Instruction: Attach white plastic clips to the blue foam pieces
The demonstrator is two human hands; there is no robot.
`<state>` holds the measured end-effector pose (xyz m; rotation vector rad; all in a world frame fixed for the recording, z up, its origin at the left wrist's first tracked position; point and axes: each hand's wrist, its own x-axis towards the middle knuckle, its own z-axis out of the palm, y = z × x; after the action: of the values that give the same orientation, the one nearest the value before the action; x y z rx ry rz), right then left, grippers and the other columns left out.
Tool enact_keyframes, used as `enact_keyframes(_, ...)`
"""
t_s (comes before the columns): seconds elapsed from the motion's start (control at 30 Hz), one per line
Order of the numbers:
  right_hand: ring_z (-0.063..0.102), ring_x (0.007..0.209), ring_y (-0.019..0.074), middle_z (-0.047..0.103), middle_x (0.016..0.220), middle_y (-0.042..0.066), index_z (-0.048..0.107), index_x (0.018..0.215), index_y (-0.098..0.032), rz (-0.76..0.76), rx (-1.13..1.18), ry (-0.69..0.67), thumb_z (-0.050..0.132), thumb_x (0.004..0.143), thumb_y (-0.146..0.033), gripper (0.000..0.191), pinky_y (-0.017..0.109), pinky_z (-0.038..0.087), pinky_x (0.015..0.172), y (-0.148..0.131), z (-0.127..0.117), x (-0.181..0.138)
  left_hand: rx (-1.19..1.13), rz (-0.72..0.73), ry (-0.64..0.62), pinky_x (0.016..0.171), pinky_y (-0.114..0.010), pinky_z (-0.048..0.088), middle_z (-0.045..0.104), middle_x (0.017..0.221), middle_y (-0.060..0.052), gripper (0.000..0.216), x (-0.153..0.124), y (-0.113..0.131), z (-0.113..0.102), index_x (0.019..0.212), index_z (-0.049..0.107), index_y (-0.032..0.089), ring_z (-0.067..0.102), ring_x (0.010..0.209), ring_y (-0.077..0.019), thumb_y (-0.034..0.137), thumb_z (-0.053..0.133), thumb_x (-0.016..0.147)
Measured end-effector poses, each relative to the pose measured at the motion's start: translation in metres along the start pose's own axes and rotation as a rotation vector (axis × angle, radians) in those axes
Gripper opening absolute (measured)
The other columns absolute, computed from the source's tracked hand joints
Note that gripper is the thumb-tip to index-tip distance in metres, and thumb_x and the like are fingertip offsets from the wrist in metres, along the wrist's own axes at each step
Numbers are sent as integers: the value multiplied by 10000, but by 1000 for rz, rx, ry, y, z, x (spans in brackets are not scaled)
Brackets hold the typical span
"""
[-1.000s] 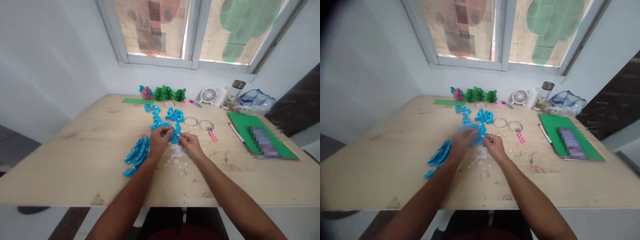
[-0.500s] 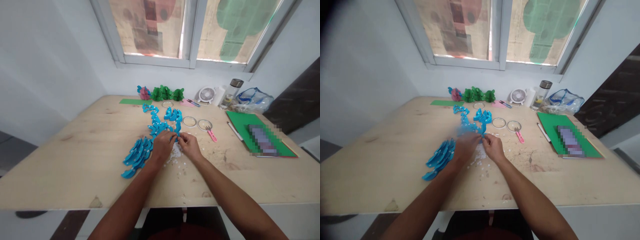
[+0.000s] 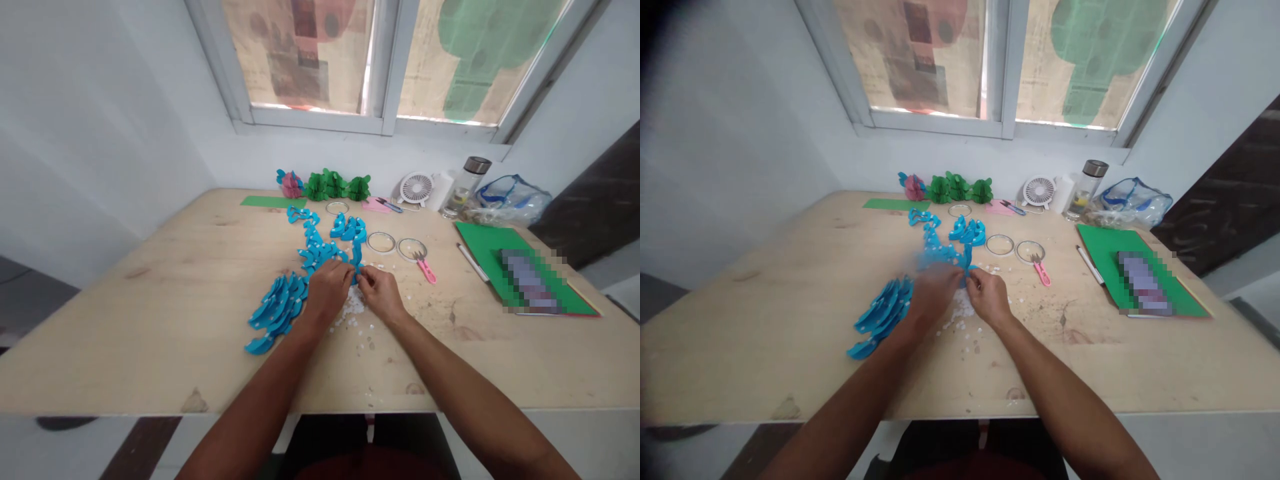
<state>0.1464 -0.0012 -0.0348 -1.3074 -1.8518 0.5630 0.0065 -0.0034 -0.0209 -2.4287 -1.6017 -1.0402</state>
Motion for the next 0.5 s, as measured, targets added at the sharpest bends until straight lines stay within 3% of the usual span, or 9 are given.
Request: enact_keyframes(0.5, 432, 505, 123, 455, 495, -24, 521, 586, -192, 9, -21, -6, 454, 773, -253, 208, 226, 294, 504, 0, -1, 1, 10, 39, -36, 736, -293, 429, 664, 762, -62, 194, 0, -2, 1, 787, 654, 173, 594, 813, -193, 188, 469, 846)
